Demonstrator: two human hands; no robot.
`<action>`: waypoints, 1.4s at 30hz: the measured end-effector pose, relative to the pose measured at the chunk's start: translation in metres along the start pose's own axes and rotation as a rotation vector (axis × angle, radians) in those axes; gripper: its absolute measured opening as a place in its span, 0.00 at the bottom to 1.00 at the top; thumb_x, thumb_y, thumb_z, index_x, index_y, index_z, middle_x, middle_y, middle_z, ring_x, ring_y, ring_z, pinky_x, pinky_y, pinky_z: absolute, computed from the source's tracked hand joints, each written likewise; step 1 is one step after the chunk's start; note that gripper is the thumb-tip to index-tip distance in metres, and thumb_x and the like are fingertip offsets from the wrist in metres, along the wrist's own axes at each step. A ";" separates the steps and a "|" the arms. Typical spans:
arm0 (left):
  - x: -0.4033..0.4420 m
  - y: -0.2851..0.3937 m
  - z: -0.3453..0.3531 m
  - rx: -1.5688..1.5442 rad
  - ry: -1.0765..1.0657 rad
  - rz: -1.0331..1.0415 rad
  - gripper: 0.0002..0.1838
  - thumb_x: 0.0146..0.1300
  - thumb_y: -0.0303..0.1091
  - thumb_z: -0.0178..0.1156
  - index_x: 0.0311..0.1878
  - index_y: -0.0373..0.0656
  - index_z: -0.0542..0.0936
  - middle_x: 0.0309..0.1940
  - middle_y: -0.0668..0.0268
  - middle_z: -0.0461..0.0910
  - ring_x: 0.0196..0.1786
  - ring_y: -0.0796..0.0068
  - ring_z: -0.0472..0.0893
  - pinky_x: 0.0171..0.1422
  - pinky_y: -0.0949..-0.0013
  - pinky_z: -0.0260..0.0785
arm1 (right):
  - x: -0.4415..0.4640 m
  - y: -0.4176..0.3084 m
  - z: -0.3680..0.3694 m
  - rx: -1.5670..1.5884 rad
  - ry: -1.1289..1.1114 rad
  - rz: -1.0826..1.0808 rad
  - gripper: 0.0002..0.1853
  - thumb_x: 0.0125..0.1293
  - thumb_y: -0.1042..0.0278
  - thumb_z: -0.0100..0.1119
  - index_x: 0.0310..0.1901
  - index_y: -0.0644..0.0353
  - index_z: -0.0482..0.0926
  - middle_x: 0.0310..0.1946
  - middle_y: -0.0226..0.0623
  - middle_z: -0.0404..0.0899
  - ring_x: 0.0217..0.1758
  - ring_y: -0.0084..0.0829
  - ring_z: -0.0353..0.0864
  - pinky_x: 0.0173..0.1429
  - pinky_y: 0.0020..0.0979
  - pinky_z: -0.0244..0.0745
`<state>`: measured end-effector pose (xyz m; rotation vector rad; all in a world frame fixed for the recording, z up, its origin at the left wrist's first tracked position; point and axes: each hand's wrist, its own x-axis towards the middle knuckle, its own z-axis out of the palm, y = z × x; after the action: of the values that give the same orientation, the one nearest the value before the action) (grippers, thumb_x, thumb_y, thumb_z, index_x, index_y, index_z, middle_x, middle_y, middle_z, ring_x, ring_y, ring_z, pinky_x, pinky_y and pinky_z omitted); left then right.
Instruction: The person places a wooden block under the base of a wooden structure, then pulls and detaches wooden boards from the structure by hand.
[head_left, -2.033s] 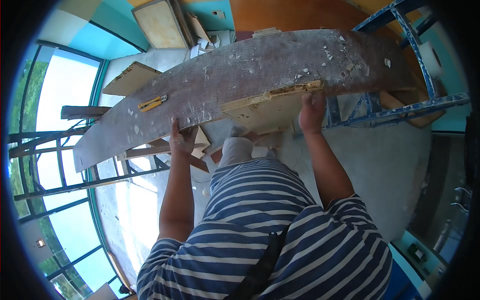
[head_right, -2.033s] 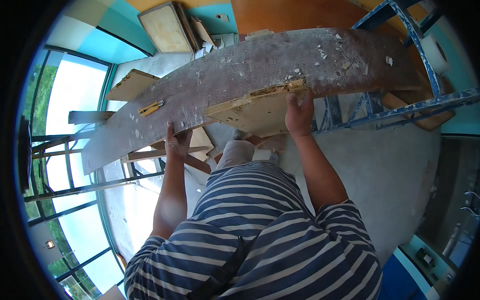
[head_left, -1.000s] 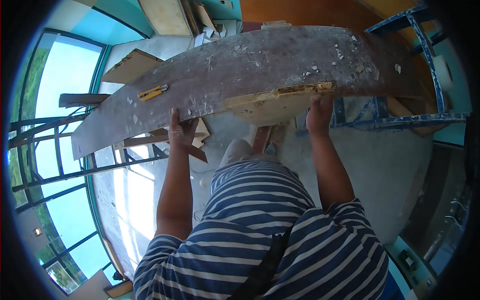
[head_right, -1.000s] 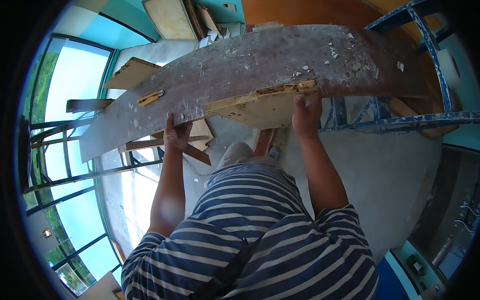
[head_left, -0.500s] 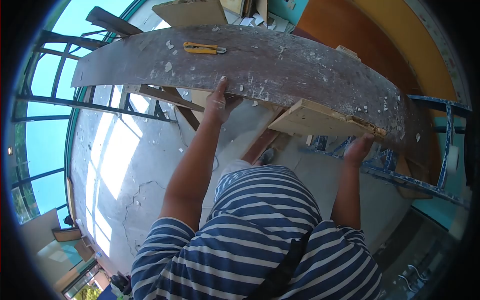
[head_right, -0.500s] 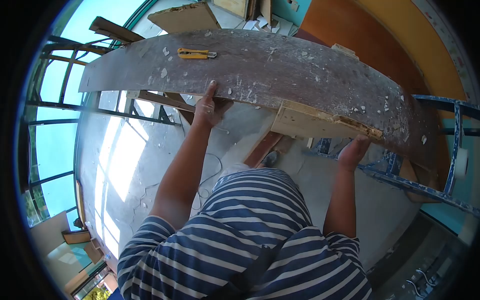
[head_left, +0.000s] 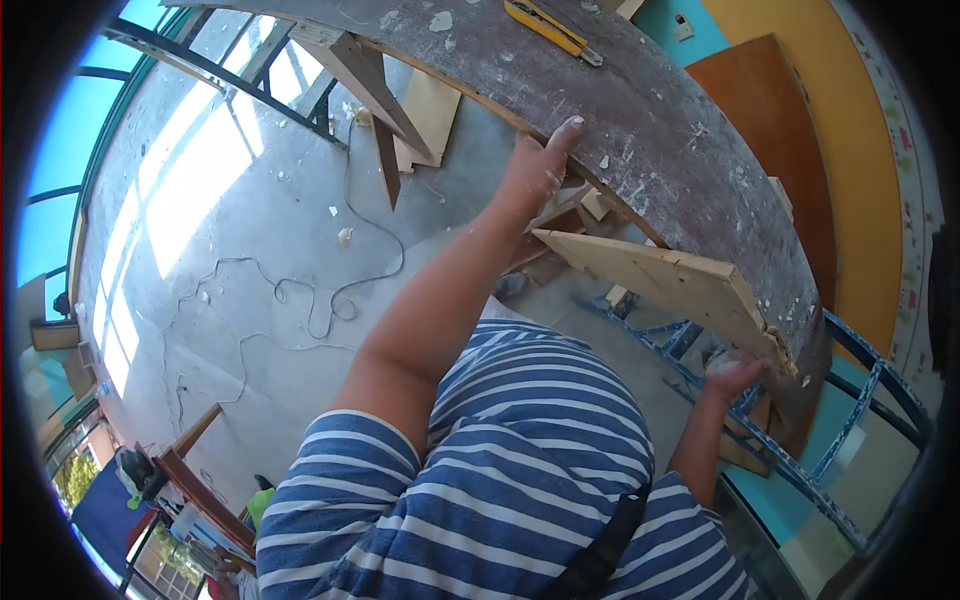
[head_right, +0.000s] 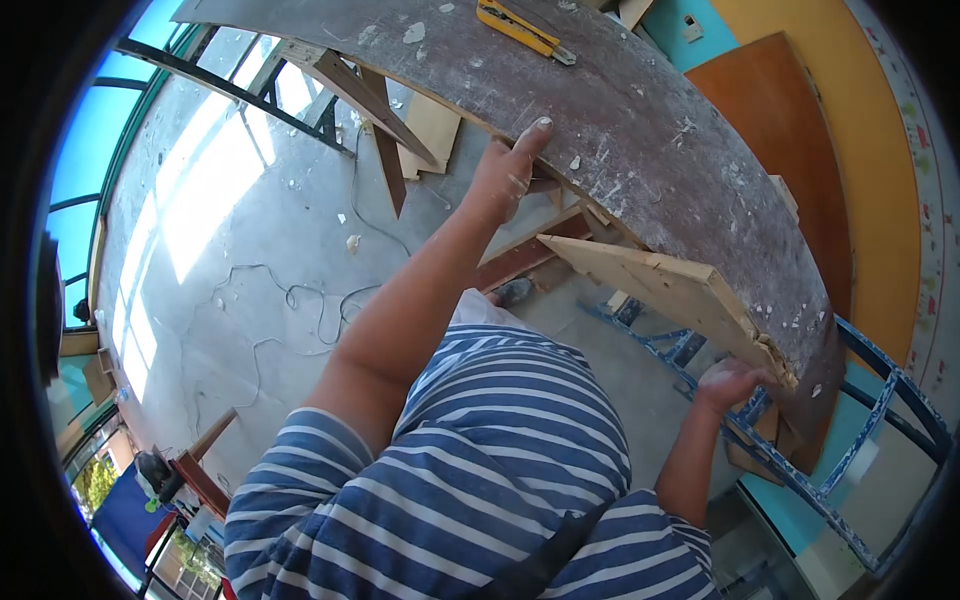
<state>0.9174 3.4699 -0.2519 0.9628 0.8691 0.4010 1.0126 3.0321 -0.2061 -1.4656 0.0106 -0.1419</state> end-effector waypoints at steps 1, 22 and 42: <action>0.002 -0.005 -0.001 -0.013 -0.020 0.007 0.35 0.60 0.50 0.64 0.56 0.27 0.67 0.48 0.52 0.78 0.45 0.65 0.82 0.47 0.61 0.79 | -0.001 -0.003 -0.002 -0.002 -0.009 0.019 0.42 0.70 0.30 0.33 0.65 0.65 0.60 0.64 0.45 0.65 0.69 0.40 0.62 0.74 0.43 0.52; -0.030 0.039 0.016 -0.169 -0.067 -0.113 0.28 0.63 0.46 0.61 0.55 0.31 0.71 0.48 0.56 0.80 0.44 0.64 0.83 0.46 0.58 0.81 | 0.005 0.017 -0.020 -0.001 -0.032 -0.082 0.40 0.68 0.31 0.39 0.65 0.62 0.58 0.62 0.43 0.66 0.67 0.36 0.63 0.72 0.41 0.56; -0.028 0.044 0.016 -0.123 -0.085 -0.204 0.28 0.64 0.48 0.61 0.56 0.32 0.71 0.48 0.57 0.79 0.47 0.61 0.83 0.50 0.55 0.80 | -0.006 0.008 -0.001 -0.105 -0.053 -0.149 0.42 0.70 0.32 0.35 0.71 0.58 0.46 0.68 0.43 0.57 0.72 0.39 0.57 0.75 0.43 0.50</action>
<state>0.9166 3.4667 -0.1974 0.7642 0.8467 0.2343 1.0070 3.0324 -0.2147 -1.5745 -0.1360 -0.2261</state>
